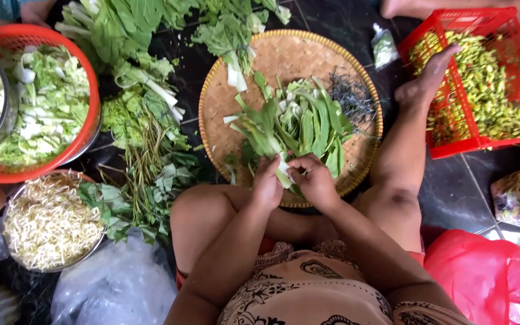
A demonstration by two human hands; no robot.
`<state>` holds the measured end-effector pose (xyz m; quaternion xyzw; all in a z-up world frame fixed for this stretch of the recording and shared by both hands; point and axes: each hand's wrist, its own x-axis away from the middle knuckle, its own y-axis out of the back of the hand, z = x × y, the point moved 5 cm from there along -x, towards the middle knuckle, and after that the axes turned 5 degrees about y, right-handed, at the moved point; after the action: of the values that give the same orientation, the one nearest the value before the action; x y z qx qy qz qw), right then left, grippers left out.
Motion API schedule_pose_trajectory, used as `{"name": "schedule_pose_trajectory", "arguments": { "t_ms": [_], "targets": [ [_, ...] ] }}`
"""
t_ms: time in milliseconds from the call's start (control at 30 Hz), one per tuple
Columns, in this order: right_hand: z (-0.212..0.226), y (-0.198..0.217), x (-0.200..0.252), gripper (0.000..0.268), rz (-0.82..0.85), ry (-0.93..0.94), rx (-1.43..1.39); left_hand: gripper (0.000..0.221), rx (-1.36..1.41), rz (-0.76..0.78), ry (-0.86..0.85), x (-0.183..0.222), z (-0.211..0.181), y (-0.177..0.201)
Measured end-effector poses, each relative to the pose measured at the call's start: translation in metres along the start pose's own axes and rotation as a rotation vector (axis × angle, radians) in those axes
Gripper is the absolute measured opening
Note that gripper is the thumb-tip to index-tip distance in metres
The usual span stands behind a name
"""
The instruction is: Picking and separating leaves from green vegetable stalks and organizing them on a tray.
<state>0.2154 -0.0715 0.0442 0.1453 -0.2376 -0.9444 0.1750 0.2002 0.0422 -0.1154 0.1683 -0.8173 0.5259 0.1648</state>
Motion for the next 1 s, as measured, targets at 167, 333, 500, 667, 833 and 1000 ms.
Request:
{"name": "schedule_pose_trajectory", "arguments": {
  "t_ms": [167,333,500,667,833,1000],
  "targets": [
    [-0.007,-0.003,-0.004,0.024,-0.013,-0.098,-0.042,0.019,0.062,-0.005,0.071,0.024,-0.010,-0.018],
    [-0.009,0.004,-0.009,0.012,0.009,-0.105,-0.007,0.025,0.035,-0.020,0.056,0.030,-0.023,-0.030],
    [-0.038,0.003,-0.002,0.014,0.084,-0.257,-0.296,0.030,-0.007,0.005,-0.039,0.038,-0.035,-0.045],
    [-0.019,0.003,0.001,0.015,0.084,-0.226,-0.309,0.043,-0.036,0.064,-0.113,0.023,-0.024,-0.028],
    [0.020,0.002,0.000,0.015,0.090,-0.154,-0.214,0.035,0.005,0.081,-0.088,0.011,-0.012,-0.018],
    [0.027,0.013,-0.010,0.012,0.070,-0.104,-0.124,0.018,0.047,-0.018,-0.121,0.001,-0.003,0.004]
  ]
}}
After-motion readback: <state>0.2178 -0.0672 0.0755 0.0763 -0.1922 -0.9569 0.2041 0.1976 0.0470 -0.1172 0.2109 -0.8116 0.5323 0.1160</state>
